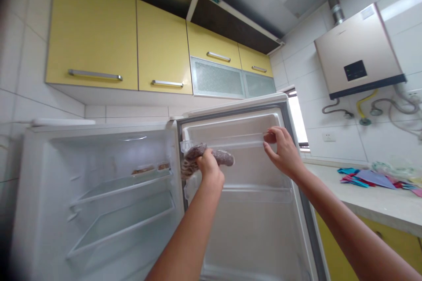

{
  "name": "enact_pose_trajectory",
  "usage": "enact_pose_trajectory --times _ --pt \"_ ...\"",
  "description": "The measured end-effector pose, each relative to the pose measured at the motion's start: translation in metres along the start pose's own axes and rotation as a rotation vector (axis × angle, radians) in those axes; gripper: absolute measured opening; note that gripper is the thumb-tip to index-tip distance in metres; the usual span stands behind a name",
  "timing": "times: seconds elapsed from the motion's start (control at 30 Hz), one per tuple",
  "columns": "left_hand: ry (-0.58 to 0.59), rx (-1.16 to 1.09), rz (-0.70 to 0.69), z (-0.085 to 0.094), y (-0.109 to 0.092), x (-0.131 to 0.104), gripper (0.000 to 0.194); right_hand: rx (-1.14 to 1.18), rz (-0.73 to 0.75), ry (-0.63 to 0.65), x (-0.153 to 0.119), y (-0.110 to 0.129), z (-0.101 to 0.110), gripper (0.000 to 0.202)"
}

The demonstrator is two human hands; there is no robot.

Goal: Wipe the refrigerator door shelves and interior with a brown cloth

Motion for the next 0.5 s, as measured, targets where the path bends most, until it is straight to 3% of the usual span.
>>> enact_pose_trajectory --times 0.1,0.2,0.37,0.5 --pt "-0.015 -0.274 0.245 -0.012 -0.015 0.005 0.023 0.012 -0.026 0.009 0.000 0.000 0.000 0.034" --pt "0.076 -0.511 0.388 -0.031 -0.025 -0.008 0.009 0.030 -0.040 0.025 0.001 -0.001 0.002 0.032" --pt "0.358 -0.783 0.498 -0.088 -0.049 -0.052 0.010 0.156 -0.029 0.134 0.005 -0.011 0.015 0.038" --pt "0.446 -1.003 0.585 -0.121 -0.062 -0.071 0.016 0.261 -0.039 0.252 0.011 -0.020 0.026 0.042"
Point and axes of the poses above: each hand's wrist, its own x-axis towards the middle knuckle, its own z-axis out of the back of the hand, y = z × x, the point moved 3 cm from there along x, towards the middle knuckle, and after that the axes turned 2 degrees about x, right-handed, at the moved point
